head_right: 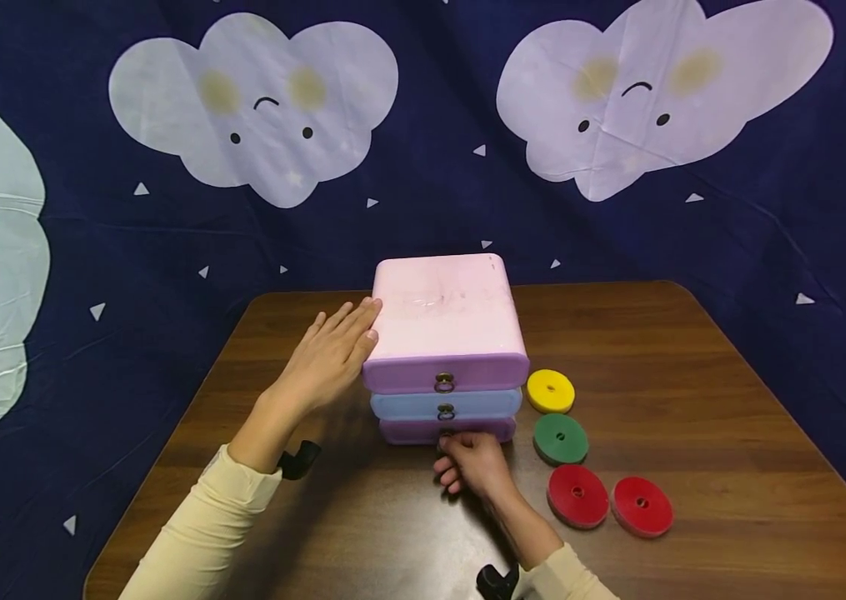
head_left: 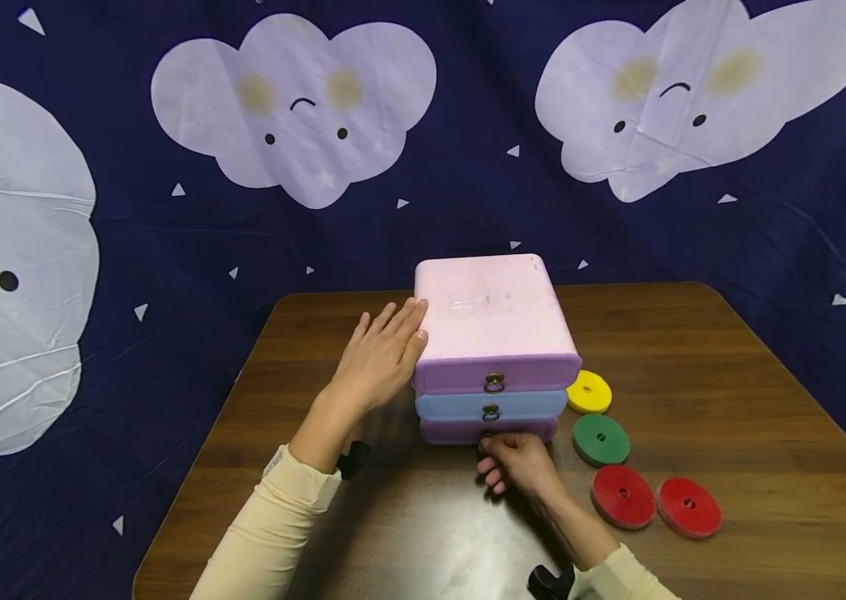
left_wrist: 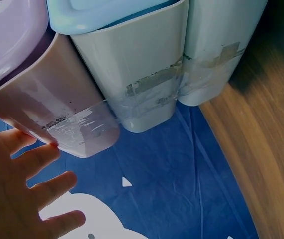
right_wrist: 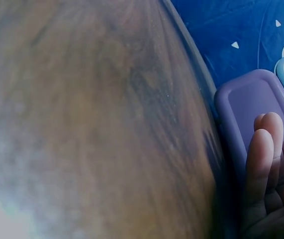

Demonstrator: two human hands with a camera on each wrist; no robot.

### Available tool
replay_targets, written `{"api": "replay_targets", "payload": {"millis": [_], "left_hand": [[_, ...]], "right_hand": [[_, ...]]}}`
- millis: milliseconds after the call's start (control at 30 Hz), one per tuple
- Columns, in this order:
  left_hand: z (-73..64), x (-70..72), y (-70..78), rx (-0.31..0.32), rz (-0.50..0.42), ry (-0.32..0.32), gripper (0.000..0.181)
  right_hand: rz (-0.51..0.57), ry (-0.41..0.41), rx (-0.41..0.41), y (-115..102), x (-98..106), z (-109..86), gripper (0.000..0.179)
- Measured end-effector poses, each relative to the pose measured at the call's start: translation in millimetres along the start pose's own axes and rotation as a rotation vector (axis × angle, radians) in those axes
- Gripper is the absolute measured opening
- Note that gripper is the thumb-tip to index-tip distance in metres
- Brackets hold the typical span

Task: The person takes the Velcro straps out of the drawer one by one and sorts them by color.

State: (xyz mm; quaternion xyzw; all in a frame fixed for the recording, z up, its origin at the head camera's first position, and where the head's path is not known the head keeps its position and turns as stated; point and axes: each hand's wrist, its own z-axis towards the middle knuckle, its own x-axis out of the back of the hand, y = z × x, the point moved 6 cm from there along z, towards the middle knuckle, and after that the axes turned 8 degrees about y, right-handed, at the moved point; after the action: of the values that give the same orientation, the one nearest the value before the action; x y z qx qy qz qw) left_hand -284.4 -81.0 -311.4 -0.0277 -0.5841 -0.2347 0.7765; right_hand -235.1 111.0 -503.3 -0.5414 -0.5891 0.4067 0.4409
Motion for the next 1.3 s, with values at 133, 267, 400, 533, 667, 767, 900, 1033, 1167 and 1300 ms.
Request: {"api": "replay_targets", "payload": {"millis": [133, 267, 400, 533, 667, 767, 900, 1033, 1167, 1300], "left_hand": [[-1.6, 0.1, -0.3, 0.006, -0.007, -0.007, 0.052], [-3.8, 0.2, -1.2, 0.010, -0.002, -0.009, 0.052], [-5.2, 0.1, -1.5, 0.002, 0.002, -0.005, 0.052], [-6.2, -1.3, -1.8, -0.005, 0.001, -0.014, 0.053], [-6.5, -1.0, -1.4, -0.012, 0.002, -0.011, 0.052], [-6.2, -0.1, -0.9, -0.014, 0.003, -0.008, 0.052], [-5.9, 0.9, -0.2, -0.012, 0.000, -0.007, 0.052], [-6.0, 2.1, 0.8, -0.010, 0.000, -0.003, 0.052], [-5.7, 3.2, 1.6, -0.012, 0.001, 0.006, 0.052], [-5.0, 4.0, 2.3, -0.014, -0.008, 0.014, 0.052]], "right_hand": [[-0.003, -0.017, -0.003, 1, -2, -4.0, 0.031], [-0.009, -0.051, -0.015, 5, -5, -9.6, 0.032], [-0.002, -0.074, -0.026, 9, -6, -17.1, 0.032], [0.004, -0.100, -0.037, 14, -6, -26.2, 0.031], [0.006, -0.110, -0.034, 16, -6, -34.1, 0.032], [0.002, -0.101, -0.033, 16, -5, -37.7, 0.033], [-0.001, -0.096, -0.039, 15, -3, -41.6, 0.032], [-0.002, -0.104, -0.042, 16, -1, -45.2, 0.031], [-0.007, -0.108, -0.041, 18, 0, -48.3, 0.031], [-0.003, -0.110, -0.038, 18, 2, -53.4, 0.030]]}}
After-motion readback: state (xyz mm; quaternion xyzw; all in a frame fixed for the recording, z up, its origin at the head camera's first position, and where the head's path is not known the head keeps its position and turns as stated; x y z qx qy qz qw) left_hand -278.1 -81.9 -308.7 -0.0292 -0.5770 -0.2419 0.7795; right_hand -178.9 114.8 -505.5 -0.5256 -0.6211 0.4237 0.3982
